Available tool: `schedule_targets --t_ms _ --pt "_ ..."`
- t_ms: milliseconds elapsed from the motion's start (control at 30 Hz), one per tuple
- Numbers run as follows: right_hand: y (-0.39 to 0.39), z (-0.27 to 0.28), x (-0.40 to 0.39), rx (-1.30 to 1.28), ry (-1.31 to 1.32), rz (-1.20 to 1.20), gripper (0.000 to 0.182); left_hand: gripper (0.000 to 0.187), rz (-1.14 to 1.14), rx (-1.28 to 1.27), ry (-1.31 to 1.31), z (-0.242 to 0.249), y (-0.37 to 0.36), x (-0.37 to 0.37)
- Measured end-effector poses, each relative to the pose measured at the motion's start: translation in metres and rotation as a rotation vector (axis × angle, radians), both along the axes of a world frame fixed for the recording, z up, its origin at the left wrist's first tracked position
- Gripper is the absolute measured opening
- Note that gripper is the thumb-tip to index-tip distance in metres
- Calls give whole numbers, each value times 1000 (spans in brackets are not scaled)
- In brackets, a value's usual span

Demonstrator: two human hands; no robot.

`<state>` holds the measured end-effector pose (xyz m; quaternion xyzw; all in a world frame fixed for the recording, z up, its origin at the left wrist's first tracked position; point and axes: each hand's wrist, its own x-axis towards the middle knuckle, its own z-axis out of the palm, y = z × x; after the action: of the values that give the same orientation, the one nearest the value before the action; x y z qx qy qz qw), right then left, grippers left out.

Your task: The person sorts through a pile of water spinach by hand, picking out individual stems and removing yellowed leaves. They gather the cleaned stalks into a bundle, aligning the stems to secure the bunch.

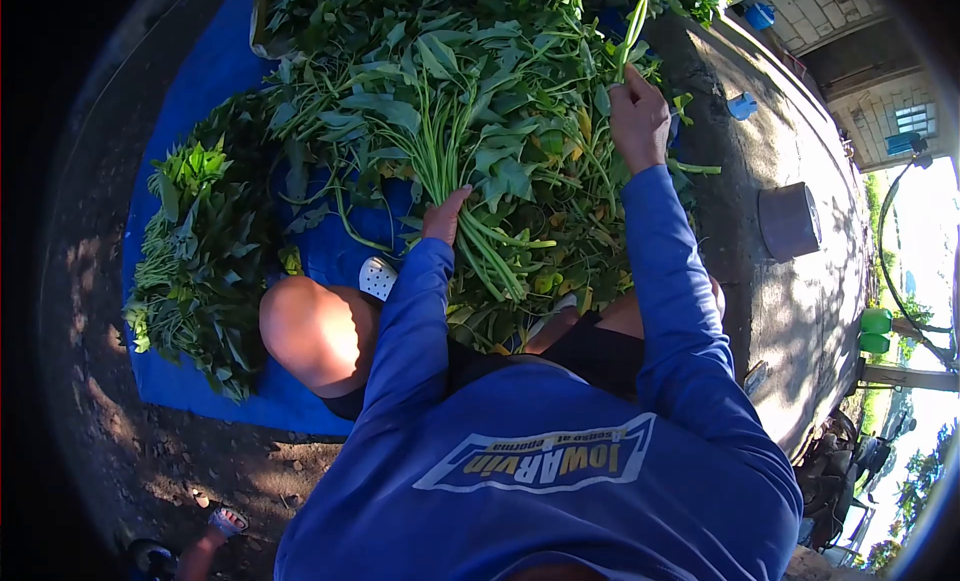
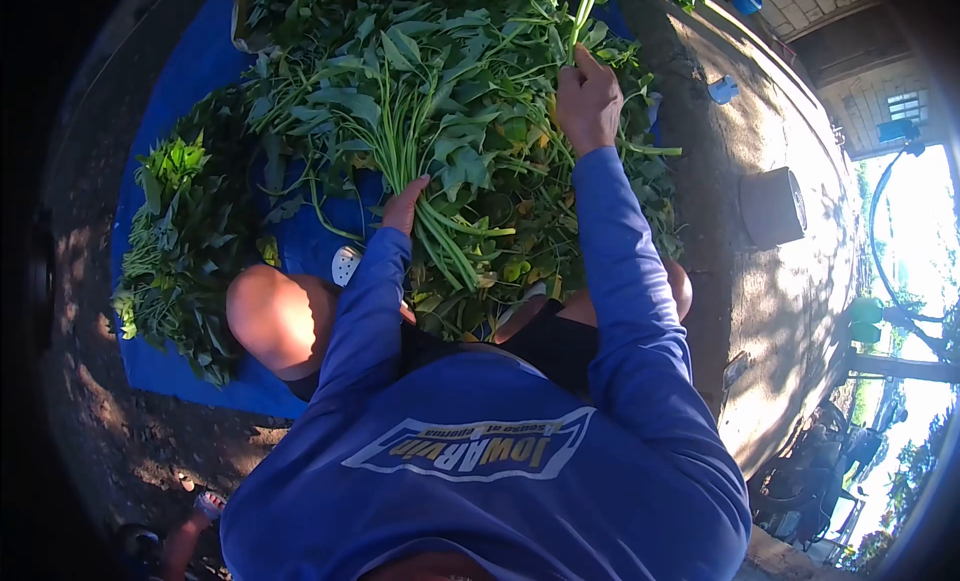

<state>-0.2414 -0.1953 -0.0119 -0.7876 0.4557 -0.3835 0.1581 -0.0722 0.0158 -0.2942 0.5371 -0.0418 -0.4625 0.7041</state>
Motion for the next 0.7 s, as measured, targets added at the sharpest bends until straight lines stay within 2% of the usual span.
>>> schedule_targets --t_ms 100,167,233,267,333,400,433,533,567,633,700 --pt "38 -36 34 -88 53 86 42 55 -51 -29 104 11 3 -3" --pt "83 -73 51 76 153 207 43 56 -116 -87 190 4 2 -4" --pt "103 -165 54 127 314 485 43 59 -191 -176 498 25 6 -12" --pt "113 -174 54 167 326 465 44 60 -220 -224 650 32 7 -13" --pt "137 -187 52 255 358 430 48 61 -162 -260 634 23 8 -13" --pt "151 -158 55 515 222 367 51 63 -95 -306 603 22 9 -21" --pt "155 -144 56 636 152 328 52 59 104 -164 475 20 6 -28" --pt "164 -157 54 599 131 268 54 47 161 -118 161 19 2 -38" --pt "159 -171 49 588 123 382 53 36 135 -46 227 38 10 -35" --pt "141 -191 39 565 100 612 50 33 149 -40 155 32 12 -28" --pt "126 -147 55 520 142 452 47 32 150 -8 57 21 14 -24"
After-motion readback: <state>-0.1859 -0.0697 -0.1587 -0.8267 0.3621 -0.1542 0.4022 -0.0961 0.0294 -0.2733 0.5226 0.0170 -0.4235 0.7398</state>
